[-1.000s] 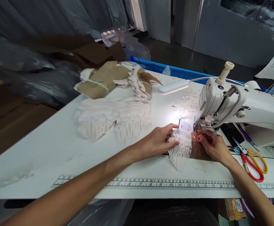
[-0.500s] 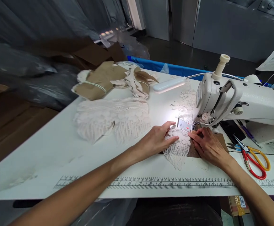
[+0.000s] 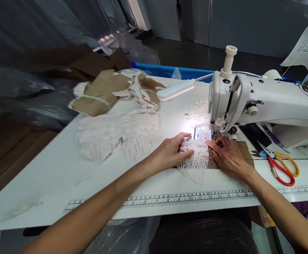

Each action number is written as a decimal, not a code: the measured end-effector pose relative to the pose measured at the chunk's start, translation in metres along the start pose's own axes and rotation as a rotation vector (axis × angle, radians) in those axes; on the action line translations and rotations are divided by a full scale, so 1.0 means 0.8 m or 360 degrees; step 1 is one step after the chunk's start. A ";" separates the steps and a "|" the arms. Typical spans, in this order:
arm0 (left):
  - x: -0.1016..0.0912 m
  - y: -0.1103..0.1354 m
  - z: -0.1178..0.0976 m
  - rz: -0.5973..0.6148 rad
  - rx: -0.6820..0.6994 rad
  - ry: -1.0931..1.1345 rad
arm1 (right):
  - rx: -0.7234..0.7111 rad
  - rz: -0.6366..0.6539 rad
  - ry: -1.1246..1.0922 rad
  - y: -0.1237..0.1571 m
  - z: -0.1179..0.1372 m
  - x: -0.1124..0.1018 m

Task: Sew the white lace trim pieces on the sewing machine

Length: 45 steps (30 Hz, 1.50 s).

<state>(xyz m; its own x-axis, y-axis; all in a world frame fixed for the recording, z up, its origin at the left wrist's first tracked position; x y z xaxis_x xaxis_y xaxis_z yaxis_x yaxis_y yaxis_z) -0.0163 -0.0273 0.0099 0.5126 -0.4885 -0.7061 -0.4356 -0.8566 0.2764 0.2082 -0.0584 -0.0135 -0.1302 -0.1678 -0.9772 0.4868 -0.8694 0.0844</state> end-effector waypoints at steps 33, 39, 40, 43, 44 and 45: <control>-0.009 0.006 -0.006 0.0130 0.0015 0.0106 | -0.0379 -0.0184 -0.0325 0.030 0.000 -0.008; -0.010 0.008 -0.004 0.0150 -0.0003 0.0097 | -0.0335 -0.0109 -0.0353 0.029 0.002 -0.010; -0.011 0.008 -0.002 0.0146 0.0017 0.0069 | -0.0325 -0.0102 -0.0351 0.029 0.002 -0.010; -0.014 0.009 0.001 -0.0045 0.0169 -0.0167 | -0.0307 -0.0092 -0.0353 0.029 0.002 -0.010; -0.014 0.008 0.000 -0.0174 0.0260 -0.0288 | -0.0308 -0.0086 -0.0353 0.029 0.003 -0.011; -0.014 0.006 -0.002 -0.0292 0.0390 -0.0419 | -0.0310 -0.0079 -0.0351 0.029 0.003 -0.011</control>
<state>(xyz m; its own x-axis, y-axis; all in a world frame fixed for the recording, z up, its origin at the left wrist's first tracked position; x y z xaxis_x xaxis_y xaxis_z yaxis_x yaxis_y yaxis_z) -0.0227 -0.0265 0.0200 0.4053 -0.2448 -0.8808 -0.5345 -0.8451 -0.0111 0.2186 -0.0784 -0.0026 -0.3324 -0.2428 -0.9113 0.6291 -0.7770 -0.0224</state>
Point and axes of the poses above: each hand's wrist, its own y-axis away from the middle knuckle, its own x-axis out of the palm, z = x × y, the point moved 1 cm from there along -y, towards the middle knuckle, and after that the axes turned 9 degrees about z, right-handed, at the moved point
